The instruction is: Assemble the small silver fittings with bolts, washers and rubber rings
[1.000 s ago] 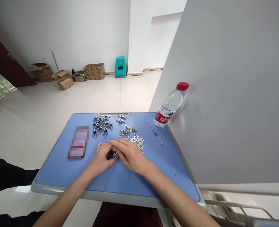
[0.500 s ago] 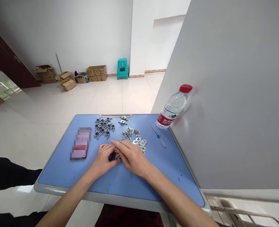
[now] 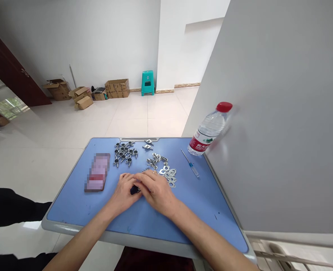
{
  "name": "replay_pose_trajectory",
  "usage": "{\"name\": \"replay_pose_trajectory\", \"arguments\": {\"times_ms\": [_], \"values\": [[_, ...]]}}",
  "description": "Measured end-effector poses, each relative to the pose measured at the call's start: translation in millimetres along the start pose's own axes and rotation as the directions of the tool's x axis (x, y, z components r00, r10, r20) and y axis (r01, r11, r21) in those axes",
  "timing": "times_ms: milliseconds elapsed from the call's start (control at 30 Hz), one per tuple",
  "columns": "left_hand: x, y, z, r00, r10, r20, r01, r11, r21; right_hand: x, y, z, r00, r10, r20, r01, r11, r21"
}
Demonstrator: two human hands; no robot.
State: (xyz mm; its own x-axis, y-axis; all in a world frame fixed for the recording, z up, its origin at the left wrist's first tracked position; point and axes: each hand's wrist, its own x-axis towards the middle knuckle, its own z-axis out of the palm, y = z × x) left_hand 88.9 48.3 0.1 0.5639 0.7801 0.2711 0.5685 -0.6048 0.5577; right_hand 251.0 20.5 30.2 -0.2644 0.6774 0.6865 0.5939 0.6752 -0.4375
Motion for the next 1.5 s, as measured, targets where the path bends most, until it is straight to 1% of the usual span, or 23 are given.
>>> {"name": "replay_pose_trajectory", "arguments": {"times_ms": [200,333,367,433,533,600,733,833,933,1067,1200,1300,1400,1500], "values": [[0.8,0.7,-1.0,1.000,-0.006,-0.005,0.006,1.000,-0.019,0.4,0.1,-3.9,0.996,-0.037,0.081,0.029,0.995,0.096],[0.9,-0.4,0.2,1.000,0.006,-0.004,-0.006,1.000,-0.022,-0.8,5.3,0.4,1.000,-0.028,0.003,0.028,0.997,0.076],[0.9,-0.6,0.4,1.000,0.005,-0.002,-0.005,1.000,-0.022,-0.8,6.1,1.0,0.999,-0.032,0.000,0.032,0.997,0.068],[0.8,-0.8,0.6,1.000,0.006,0.002,-0.006,1.000,-0.025,0.0,6.5,0.5,0.998,-0.051,0.038,0.048,0.996,0.073],[0.5,-1.1,1.2,1.000,0.011,0.005,-0.011,1.000,-0.022,1.6,5.0,-2.3,0.993,-0.083,0.090,0.071,0.989,0.129],[0.4,-1.7,1.8,1.000,0.014,0.003,-0.014,1.000,-0.007,2.0,4.2,-2.8,0.995,-0.072,0.067,0.062,0.988,0.139],[0.6,-3.2,3.2,1.000,0.026,-0.005,-0.026,0.999,0.020,0.7,4.0,1.7,1.000,0.002,0.006,-0.002,0.997,0.072],[1.4,-3.2,3.3,0.999,0.033,-0.001,-0.033,0.999,0.035,-1.4,4.7,6.3,1.000,0.001,-0.028,0.001,0.998,0.055],[2.2,-2.0,1.8,0.999,0.031,0.007,-0.031,0.999,0.032,-3.0,6.9,5.7,0.999,-0.010,-0.045,0.012,0.998,0.061],[2.8,-0.5,-0.7,0.999,0.006,0.036,-0.005,1.000,-0.004,-0.7,9.0,-6.1,0.999,-0.049,0.023,0.047,0.994,0.098],[3.3,-0.7,-1.3,0.999,0.010,0.047,-0.009,1.000,-0.015,3.3,7.1,-13.1,0.994,-0.050,0.102,0.034,0.988,0.153],[4.0,0.4,-2.1,0.999,0.001,0.047,0.000,1.000,-0.006,2.9,6.8,-11.2,0.997,-0.045,0.058,0.037,0.990,0.135],[4.8,3.3,-4.5,0.998,-0.012,0.061,0.013,1.000,-0.016,0.9,10.3,-14.4,0.999,0.030,-0.031,-0.027,0.995,0.093],[5.0,6.1,-7.2,0.997,-0.014,0.079,0.018,0.999,-0.045,0.1,15.4,-24.5,0.994,0.092,-0.060,-0.087,0.993,0.081]]}}
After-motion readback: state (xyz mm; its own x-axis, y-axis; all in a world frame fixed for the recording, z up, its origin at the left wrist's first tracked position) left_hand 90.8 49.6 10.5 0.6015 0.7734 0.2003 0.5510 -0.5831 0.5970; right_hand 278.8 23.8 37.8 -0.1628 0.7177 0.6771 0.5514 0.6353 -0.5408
